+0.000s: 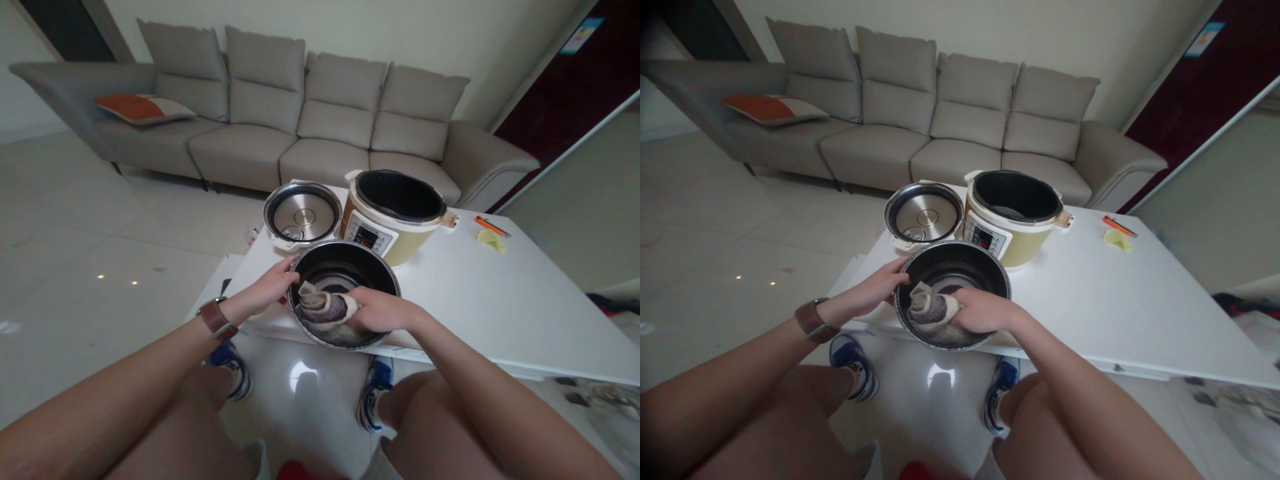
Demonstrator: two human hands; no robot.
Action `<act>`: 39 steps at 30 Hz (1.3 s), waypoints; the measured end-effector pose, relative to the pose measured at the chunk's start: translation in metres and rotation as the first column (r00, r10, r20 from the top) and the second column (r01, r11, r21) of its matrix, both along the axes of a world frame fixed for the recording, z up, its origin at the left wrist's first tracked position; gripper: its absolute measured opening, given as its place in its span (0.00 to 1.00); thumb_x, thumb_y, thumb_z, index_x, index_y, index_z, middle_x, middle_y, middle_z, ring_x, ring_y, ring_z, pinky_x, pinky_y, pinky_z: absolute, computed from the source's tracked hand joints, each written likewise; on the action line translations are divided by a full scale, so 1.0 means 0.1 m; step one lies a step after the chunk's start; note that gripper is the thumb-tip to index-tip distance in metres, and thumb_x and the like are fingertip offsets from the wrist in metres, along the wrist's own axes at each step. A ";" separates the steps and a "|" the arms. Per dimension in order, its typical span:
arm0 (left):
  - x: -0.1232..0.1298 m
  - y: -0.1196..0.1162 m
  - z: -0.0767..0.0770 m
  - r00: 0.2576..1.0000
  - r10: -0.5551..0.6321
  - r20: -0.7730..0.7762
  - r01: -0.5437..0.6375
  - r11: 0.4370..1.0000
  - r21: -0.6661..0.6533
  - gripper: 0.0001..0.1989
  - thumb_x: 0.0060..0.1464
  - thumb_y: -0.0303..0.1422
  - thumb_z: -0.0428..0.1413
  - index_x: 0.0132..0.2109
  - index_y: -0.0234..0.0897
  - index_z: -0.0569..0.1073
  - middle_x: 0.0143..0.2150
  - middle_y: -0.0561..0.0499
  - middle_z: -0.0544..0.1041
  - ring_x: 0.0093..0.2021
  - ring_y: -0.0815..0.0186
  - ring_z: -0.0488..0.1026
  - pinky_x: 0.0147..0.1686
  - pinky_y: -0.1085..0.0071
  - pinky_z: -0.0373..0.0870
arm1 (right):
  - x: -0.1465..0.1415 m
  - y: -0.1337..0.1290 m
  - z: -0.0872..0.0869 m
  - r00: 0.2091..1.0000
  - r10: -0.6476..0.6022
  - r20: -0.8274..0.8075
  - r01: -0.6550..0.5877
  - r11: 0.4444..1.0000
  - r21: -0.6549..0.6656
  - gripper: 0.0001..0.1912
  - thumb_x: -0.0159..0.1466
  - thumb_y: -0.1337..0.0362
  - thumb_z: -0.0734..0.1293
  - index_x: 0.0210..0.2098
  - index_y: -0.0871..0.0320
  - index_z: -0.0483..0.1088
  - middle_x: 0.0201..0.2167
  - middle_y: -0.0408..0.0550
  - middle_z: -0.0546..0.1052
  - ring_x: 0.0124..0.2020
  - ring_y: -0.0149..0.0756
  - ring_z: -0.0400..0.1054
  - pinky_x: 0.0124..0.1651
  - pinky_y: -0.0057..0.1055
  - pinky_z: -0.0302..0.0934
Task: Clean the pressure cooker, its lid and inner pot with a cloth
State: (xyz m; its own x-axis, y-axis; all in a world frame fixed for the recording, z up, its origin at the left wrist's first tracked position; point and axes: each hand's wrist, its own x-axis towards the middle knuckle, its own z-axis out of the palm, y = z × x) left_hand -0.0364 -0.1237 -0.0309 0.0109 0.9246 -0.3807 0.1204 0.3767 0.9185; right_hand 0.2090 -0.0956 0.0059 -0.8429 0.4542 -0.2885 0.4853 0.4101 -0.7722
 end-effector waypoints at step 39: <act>0.03 -0.19 -0.01 0.987 -0.008 0.163 0.002 0.999 0.033 0.34 0.46 0.25 0.55 0.63 0.42 0.67 0.46 0.47 0.76 0.35 0.62 0.77 0.22 0.71 0.78 | 0.05 0.12 0.05 0.996 -0.040 0.076 0.043 0.998 -0.049 0.06 0.55 0.68 0.68 0.30 0.61 0.78 0.30 0.43 0.80 0.32 0.36 0.70 0.39 0.28 0.63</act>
State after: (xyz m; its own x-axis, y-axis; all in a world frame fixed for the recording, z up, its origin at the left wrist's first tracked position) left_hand -0.0332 -0.1428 -0.0323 0.0747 0.9364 -0.3428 -0.0300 0.3458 0.9378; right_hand 0.2135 -0.0838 0.0113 -0.7988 0.4715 -0.3736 0.5583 0.3497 -0.7523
